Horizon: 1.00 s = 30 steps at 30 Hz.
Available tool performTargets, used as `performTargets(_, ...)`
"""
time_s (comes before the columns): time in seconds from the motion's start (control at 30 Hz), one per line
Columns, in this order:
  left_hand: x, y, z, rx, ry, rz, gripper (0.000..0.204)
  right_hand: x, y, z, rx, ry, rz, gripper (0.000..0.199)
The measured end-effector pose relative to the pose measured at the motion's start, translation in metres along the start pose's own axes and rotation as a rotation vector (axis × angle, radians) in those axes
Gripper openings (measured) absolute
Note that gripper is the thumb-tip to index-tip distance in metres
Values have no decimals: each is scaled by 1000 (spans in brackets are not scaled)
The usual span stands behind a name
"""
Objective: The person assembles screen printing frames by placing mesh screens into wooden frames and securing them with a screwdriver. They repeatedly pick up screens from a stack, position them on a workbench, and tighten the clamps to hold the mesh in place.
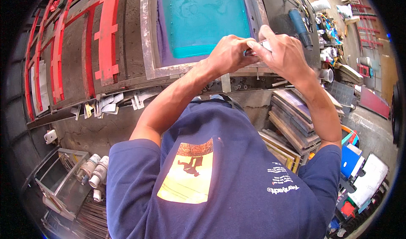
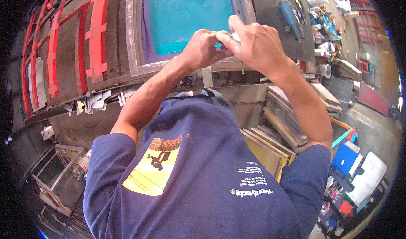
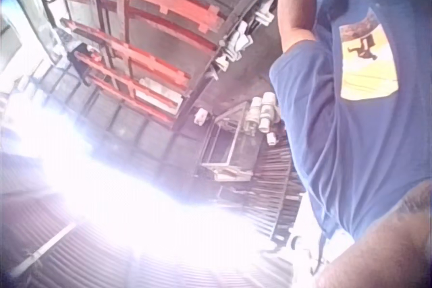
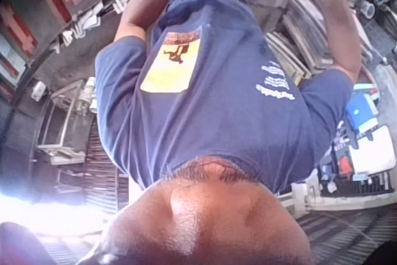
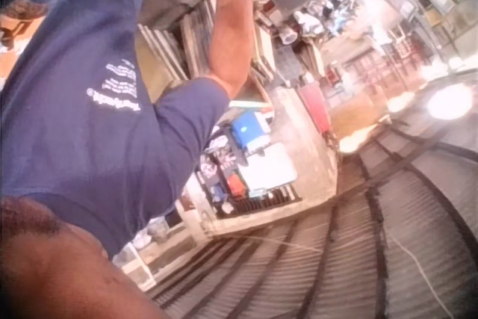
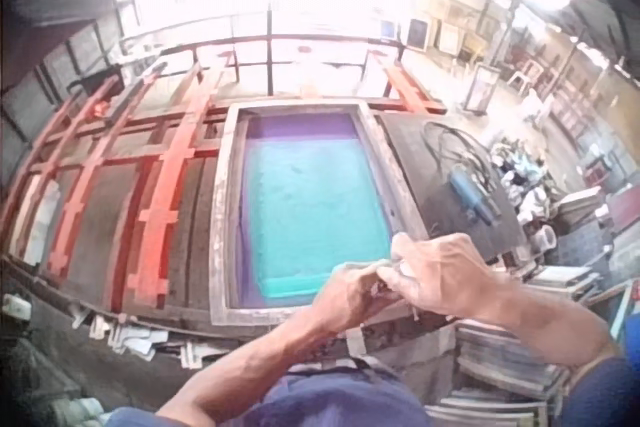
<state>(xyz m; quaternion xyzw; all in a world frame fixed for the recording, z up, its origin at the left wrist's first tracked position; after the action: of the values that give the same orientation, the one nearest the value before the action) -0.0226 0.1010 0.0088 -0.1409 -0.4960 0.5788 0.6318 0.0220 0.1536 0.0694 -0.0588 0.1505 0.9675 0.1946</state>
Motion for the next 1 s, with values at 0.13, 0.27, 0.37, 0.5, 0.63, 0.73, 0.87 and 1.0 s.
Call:
performTargets(0.13,-1,-3,3,-164,66,-22,23,-19,38,11,-16,-229,562,29)
performTargets(0.27,7,3,2,-43,228,69,20,-10,18,13,87,-109,435,31)
performTargets(0.37,7,2,11,103,-8,57,25,-4,13,12,-26,-100,214,32)
performTargets(0.5,-5,-10,6,84,-87,80,26,-2,9,3,8,-113,303,31)
performTargets(0.63,-13,-18,-4,-56,118,38,21,-34,30,6,87,-98,747,27)
performTargets(0.73,-6,-21,0,-74,47,98,16,-32,19,10,89,-58,611,31)
performTargets(0.87,-2,-20,2,225,-113,329,22,-12,2,8,3,-27,431,36)
performTargets(1.0,-5,-26,-10,84,-19,213,26,-19,12,13,121,-149,883,35)
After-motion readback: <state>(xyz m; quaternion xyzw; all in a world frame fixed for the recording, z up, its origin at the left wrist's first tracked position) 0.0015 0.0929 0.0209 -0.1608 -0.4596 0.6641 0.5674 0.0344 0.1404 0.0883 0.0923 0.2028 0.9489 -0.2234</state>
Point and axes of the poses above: each hand's wrist, its own x-axis towards the middle knuckle, its own z-axis out of the back of the hand, y = z × x, the point moved 10 cm from there along x, towards the middle knuckle, and after that the axes turned 6 degrees about x, right-handed, at the moved point
